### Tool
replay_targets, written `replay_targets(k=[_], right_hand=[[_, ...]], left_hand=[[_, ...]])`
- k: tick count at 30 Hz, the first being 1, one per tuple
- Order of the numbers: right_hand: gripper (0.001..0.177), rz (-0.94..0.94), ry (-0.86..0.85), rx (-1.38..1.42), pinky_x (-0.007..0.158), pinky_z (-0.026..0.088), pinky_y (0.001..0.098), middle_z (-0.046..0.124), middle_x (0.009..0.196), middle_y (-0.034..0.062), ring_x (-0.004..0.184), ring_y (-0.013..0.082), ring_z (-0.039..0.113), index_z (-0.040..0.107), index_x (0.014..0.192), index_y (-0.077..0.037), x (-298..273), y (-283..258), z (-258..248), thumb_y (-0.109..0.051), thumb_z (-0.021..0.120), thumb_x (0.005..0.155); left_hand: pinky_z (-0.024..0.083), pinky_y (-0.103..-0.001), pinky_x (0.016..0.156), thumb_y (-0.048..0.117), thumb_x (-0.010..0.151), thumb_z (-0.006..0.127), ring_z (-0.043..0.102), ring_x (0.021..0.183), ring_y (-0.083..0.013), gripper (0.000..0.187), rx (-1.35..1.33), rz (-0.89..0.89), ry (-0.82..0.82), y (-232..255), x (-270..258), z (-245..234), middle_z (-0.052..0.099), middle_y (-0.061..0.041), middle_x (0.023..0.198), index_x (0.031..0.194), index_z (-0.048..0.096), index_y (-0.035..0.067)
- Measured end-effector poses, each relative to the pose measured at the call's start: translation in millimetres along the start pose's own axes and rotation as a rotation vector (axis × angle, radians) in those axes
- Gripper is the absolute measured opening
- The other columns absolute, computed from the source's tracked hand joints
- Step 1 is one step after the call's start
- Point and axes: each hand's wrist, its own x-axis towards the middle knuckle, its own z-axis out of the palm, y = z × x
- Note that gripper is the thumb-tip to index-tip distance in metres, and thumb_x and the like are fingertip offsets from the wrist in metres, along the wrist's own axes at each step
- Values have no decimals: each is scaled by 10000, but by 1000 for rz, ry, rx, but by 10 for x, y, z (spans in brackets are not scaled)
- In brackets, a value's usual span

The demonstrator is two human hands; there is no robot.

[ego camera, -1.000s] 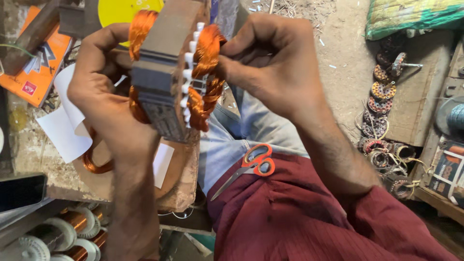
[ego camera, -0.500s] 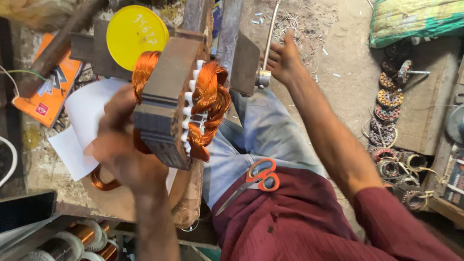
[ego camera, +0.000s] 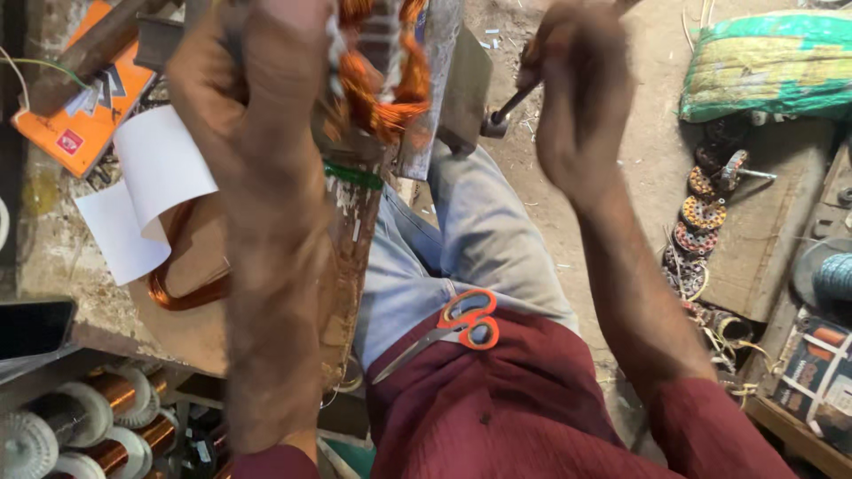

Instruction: The person winds copper wire around a laminated metal core, using a screwdriver to adjust the winding and scissors to cut small pieces of white paper for insulation. The person repeatedly wraps the wire, inserts paper spacers, and adjusts the coil on the core.

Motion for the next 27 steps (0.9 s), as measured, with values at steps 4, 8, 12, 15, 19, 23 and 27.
replay_targets(k=[4, 8, 12, 15, 19, 23, 27], right_hand=[[529, -76, -35, -254, 821, 510, 302, 502, 1210, 120, 939, 181, 572, 445, 1457, -56, -193, -91, 132, 44, 745, 1032], [621, -179, -14, -320, 789, 586, 303, 494, 1230, 168, 1087, 313, 572, 445, 1423, -60, -266, -101, 300, 142, 738, 914], [822, -122, -104, -424, 831, 529, 438, 447, 1224, 211, 1090, 351, 539, 380, 1455, -81, -189, -105, 342, 10, 809, 760], [848, -159, -64, -494, 760, 532, 396, 473, 1215, 143, 1052, 274, 563, 390, 1498, -152, -180, -64, 338, -43, 887, 820], [868, -265, -76, -461, 704, 517, 423, 496, 1122, 107, 949, 268, 568, 414, 1487, -161, -98, -56, 225, -97, 931, 793], [672, -304, -165, -194, 652, 546, 400, 563, 1064, 192, 834, 249, 638, 469, 1402, -67, -36, -102, -101, -55, 908, 894], [242, -228, -67, -415, 668, 461, 418, 607, 881, 103, 757, 237, 601, 560, 1300, 77, 27, 117, -236, 133, 597, 1068]], left_hand=[[446, -247, 758, 244, 1111, 699, 557, 859, -103, 319, -29, 112, 24, 11, -95, -165, 602, -83, 1070, 1183, 664, -65], [496, -245, 663, 252, 1118, 648, 592, 743, -110, 400, -302, -54, -42, 192, -297, -101, 672, -203, 1141, 1249, 628, -125], [602, -366, 839, 247, 1075, 568, 717, 895, -227, 503, -341, -67, -77, 437, -345, 27, 714, -258, 1199, 1351, 589, -173], [659, -380, 849, 271, 1065, 525, 766, 908, -244, 534, -241, -48, -82, 516, -335, 95, 729, -232, 1112, 1336, 625, -179], [674, -346, 760, 270, 1082, 543, 767, 875, -198, 465, -91, 43, -79, 482, -353, 77, 744, -195, 1091, 1285, 650, -135], [623, -329, 738, 243, 1105, 622, 725, 807, -162, 365, 13, 116, -60, 384, -400, 50, 718, -122, 990, 1242, 681, -90], [522, -250, 663, 272, 1114, 640, 641, 726, -99, 358, 197, 161, -96, 413, -384, 126, 708, -53, 899, 1236, 712, -57]])
